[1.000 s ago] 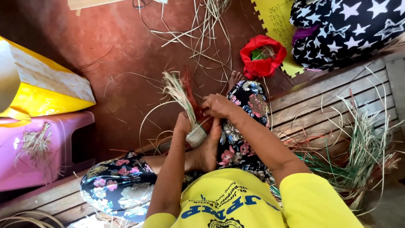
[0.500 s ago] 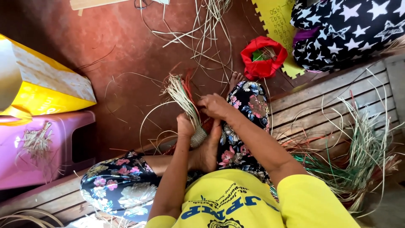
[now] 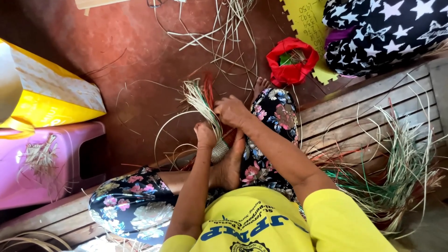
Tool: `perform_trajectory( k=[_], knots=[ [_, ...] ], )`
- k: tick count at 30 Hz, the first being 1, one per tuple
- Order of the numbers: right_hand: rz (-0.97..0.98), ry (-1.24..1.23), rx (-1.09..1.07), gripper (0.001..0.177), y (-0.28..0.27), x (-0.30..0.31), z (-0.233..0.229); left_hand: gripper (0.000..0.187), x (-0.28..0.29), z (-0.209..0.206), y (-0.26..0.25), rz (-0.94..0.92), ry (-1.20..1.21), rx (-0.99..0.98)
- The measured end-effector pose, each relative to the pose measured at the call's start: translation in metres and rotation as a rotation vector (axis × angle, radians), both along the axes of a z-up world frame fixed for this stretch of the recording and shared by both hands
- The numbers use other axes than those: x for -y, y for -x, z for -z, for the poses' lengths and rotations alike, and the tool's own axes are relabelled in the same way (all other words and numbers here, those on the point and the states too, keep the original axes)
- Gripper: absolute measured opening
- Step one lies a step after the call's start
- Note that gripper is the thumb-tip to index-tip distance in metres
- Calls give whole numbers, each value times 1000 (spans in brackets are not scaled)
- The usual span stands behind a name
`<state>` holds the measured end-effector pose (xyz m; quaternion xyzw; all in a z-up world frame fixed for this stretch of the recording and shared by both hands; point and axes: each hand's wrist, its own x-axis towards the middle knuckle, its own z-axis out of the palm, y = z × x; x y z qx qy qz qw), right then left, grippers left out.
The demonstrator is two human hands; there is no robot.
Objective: Weaving a basket using dried plant fibers by interlacing strands.
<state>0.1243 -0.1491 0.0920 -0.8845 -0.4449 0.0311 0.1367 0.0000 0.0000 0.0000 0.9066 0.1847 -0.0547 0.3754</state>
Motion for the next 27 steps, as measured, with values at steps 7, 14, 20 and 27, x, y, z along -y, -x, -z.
perform_trajectory(
  k=[7,14,20,27],
  knots=[
    [123,59,-239,19,2,18,-43,24,5,-9,10,-57,-89,374],
    [43,37,-443,35,-1,36,-37,37,-6,-73,-11,-204,509,-263],
    [50,150,-152,25,-20,15,-30,33,-4,-106,-21,-126,450,-330],
    [181,-85,3,16,6,5,-5,40,3,-17,-4,-87,51,5]
  ],
)
